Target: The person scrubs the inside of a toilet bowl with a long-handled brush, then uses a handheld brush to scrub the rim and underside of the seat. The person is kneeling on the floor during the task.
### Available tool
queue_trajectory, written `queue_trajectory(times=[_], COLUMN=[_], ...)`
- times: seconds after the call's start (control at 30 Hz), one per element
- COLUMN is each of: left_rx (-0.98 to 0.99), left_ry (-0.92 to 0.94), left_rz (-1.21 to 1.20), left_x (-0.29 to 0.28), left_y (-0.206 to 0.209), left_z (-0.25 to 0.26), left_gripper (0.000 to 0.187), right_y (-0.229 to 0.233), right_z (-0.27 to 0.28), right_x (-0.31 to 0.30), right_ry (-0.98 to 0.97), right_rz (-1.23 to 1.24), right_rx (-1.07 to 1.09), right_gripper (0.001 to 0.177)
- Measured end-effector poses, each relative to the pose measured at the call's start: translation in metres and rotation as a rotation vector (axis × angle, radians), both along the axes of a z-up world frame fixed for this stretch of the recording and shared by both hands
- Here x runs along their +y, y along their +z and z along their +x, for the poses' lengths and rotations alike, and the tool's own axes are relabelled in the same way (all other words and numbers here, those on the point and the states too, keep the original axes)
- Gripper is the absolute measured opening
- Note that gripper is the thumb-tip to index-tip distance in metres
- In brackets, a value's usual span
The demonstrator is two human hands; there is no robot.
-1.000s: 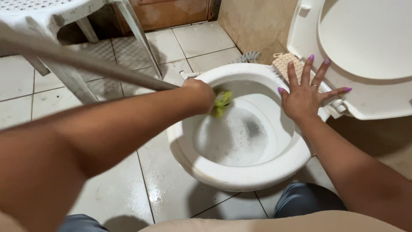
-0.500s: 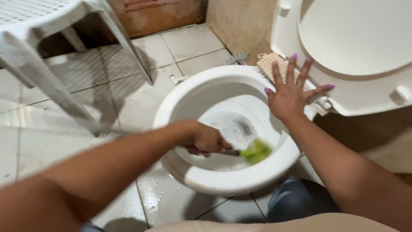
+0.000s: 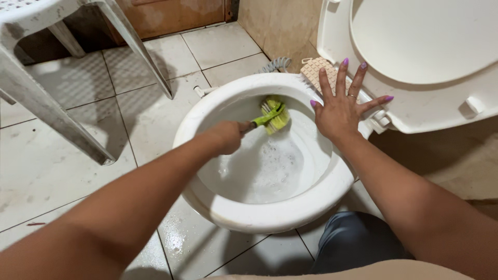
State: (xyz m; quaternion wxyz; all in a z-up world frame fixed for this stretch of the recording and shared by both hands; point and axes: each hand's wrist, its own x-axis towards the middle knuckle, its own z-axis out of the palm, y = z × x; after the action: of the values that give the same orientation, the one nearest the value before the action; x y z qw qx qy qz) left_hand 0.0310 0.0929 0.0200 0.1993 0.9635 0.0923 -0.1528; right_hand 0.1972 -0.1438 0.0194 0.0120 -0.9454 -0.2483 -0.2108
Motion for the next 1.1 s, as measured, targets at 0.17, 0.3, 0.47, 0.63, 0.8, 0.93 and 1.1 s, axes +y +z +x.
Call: queue_trajectory(times=[0.17,0.3,0.47,0.63,0.8,0.93,1.1], left_rx=[0.102,0.155,0.178,0.022,0.012,0.051,0.039], left_ry=[0.116,0.125,0.2,0.055,0.004,-0.096,-0.238], left_rz=[0.237,0.317,0.275,0.182,0.052,-0.059,-0.088], left_x=[0.009,0.008,0.009,-0.027,-0.047,-0.074,-0.089], left_y=[0.037,0.064,0.074,0.048,0.037,0.031,0.015], left_z=[-0.038,-0.072,-0.085,-0.024,-0.008,-0.021,-0.035], left_gripper=[0.062,0.049,0.059,0.05,0.055,0.065,0.064], right_y=[-0.001,-0.001,0.002,0.003,0.007,0.007,0.005], right_z=[0.001,0.0,0.0,0.0,-0.006,-0.009,-0.005], right_x=[0.0,-0.001,0.001,0.002,0.004,0.002,0.002], right_ry=[0.003,-0.001,-0.015,-0.026,-0.02,-0.026,-0.003], right_rz=[0.001,0.005,0.0,-0.026,0.001,0.0,-0.011], right_rx=[-0.004,0.012,0.01,-0.021,0.043,0.059,-0.016], right_gripper=[0.079,0.08,0.078,0.079,0.079,0.075,0.071])
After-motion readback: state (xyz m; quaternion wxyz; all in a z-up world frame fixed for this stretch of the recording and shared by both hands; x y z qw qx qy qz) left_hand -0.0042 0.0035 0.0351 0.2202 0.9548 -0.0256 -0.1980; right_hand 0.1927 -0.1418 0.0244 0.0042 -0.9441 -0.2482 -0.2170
